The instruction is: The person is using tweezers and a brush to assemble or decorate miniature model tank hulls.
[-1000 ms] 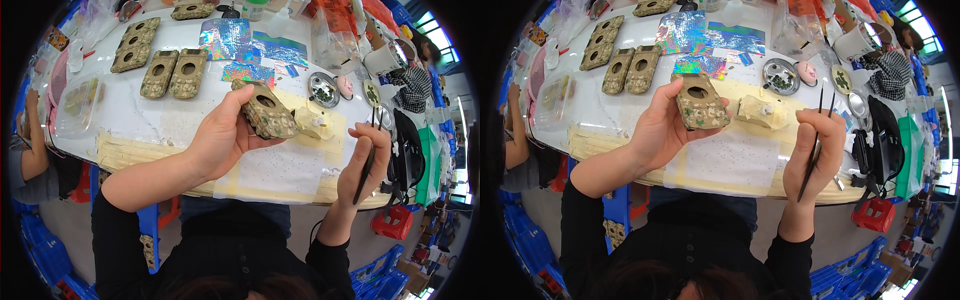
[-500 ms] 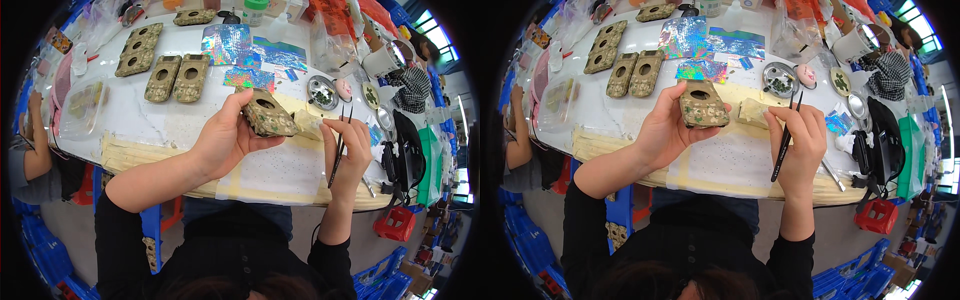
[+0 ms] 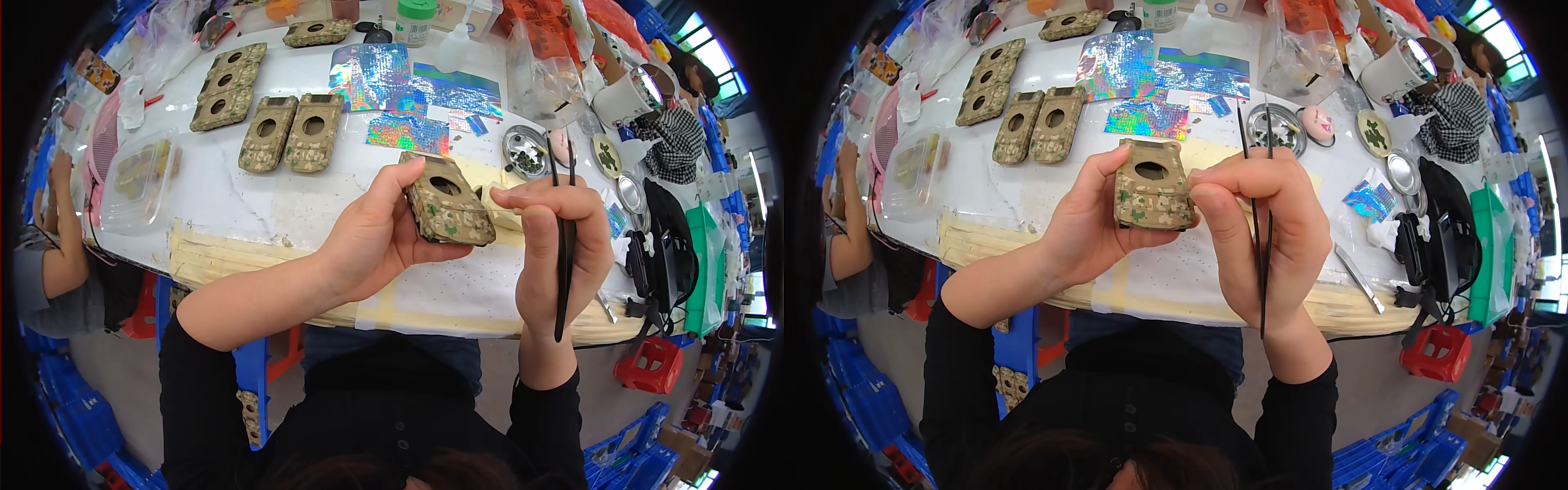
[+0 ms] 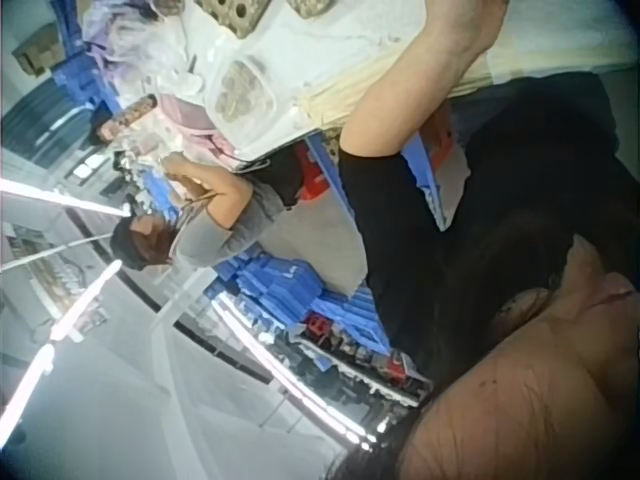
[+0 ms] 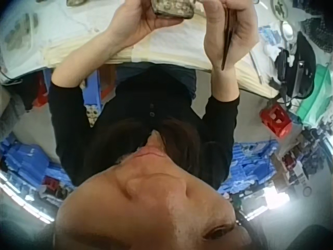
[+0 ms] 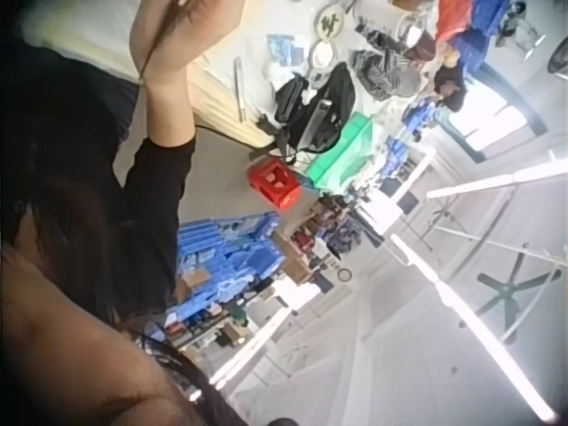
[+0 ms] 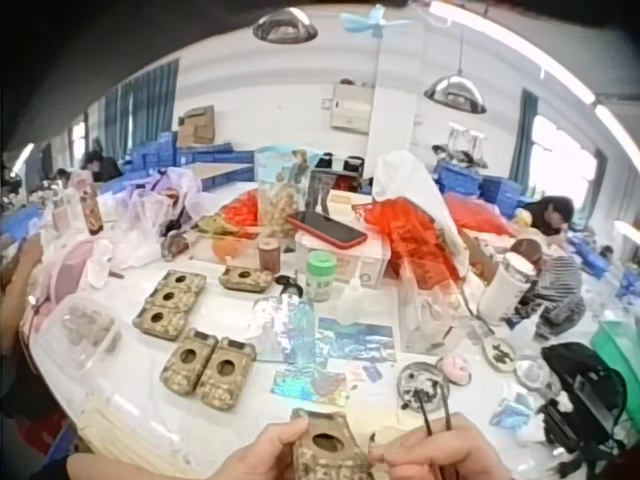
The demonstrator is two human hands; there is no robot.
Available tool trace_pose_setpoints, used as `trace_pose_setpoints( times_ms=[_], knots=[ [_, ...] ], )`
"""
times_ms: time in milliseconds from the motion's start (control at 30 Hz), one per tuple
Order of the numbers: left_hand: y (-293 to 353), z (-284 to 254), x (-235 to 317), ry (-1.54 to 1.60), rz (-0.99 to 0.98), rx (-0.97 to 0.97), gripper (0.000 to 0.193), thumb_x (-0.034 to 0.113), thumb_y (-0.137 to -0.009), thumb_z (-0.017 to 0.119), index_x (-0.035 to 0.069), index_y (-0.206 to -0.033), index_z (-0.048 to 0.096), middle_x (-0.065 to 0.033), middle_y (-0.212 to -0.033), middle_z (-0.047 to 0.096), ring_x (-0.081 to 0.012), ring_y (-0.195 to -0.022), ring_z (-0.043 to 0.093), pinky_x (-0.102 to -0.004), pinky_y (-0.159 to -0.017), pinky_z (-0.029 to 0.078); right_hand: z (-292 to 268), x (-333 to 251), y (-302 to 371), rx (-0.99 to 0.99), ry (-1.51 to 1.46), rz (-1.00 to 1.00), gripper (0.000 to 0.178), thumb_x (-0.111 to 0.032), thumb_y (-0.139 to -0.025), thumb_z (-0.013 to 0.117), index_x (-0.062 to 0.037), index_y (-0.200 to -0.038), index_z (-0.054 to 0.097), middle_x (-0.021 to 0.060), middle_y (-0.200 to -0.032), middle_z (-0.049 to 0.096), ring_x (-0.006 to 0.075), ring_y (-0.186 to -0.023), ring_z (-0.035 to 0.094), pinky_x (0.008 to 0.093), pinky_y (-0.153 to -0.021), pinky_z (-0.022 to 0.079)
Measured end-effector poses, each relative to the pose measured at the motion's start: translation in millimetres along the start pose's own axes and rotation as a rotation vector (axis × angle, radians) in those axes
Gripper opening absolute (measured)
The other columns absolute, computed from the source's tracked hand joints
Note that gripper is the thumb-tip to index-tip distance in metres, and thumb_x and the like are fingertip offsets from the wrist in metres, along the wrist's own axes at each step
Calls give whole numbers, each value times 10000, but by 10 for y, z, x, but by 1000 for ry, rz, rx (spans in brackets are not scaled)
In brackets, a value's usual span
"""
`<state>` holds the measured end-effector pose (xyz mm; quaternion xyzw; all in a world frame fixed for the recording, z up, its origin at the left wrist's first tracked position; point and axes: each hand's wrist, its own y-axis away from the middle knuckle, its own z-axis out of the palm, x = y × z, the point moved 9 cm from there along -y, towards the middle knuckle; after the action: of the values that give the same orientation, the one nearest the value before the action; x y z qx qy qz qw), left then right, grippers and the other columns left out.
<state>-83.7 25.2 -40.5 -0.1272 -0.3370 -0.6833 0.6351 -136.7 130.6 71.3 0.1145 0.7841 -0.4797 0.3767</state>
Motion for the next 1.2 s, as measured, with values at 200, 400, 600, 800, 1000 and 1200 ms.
trace_pose_setpoints(
  times_ms=[200, 400, 600, 800, 1000, 1200],
  knots=[
    [26, 18, -7, -2, -20, 8, 535, 470, -927, 330, 36, -1215, 453, -135, -1107, 586, -264, -980, 619, -347, -797, 543, 64, 114, 33, 23, -118, 94, 61, -36, -854, 612, 5, -849, 566, 51, -731, 564, 83, -633, 479, 205, -588, 382],
    [18, 13, -19, 8, -21, 9, 531, 468, -931, 323, 36, -1209, 460, -128, -1103, 588, -257, -976, 619, -353, -784, 542, 64, 105, 28, 9, -92, 87, 58, -37, -853, 614, 3, -840, 574, 42, -720, 546, 79, -627, 471, 199, -575, 371],
    [19, 14, -18, 3, -21, 9, 531, 467, -932, 317, 39, -1211, 462, -124, -1101, 590, -246, -975, 617, -355, -779, 542, 72, 126, 31, 7, -88, 109, 60, -43, -852, 618, -2, -833, 578, 34, -713, 529, 76, -622, 462, 201, -568, 364],
    [17, 15, -27, 6, -28, 7, 532, 467, -933, 314, 42, -1219, 458, -124, -1109, 587, -241, -977, 617, -354, -782, 542, 75, 135, 39, 7, -105, 116, 57, -46, -861, 609, -2, -841, 578, 34, -715, 532, 72, -626, 465, 200, -573, 368],
    [22, 12, -25, 2, -28, 12, 534, 461, -932, 312, 40, -1228, 453, -128, -1120, 584, -250, -984, 616, -355, -790, 541, 75, 140, 34, -3, -105, 130, 70, -61, -875, 595, -3, -844, 571, 38, -724, 558, 68, -639, 484, 196, -594, 382],
    [-3, -4, -59, 1, -42, -17, 543, 458, -928, 308, 33, -1235, 452, -149, -1134, 581, -280, -991, 618, -354, -794, 541, 69, 203, 41, 33, -200, 224, 107, -94, -899, 571, -1, -851, 550, 61, -776, 614, 68, -692, 535, 197, -636, 422]
  ],
)
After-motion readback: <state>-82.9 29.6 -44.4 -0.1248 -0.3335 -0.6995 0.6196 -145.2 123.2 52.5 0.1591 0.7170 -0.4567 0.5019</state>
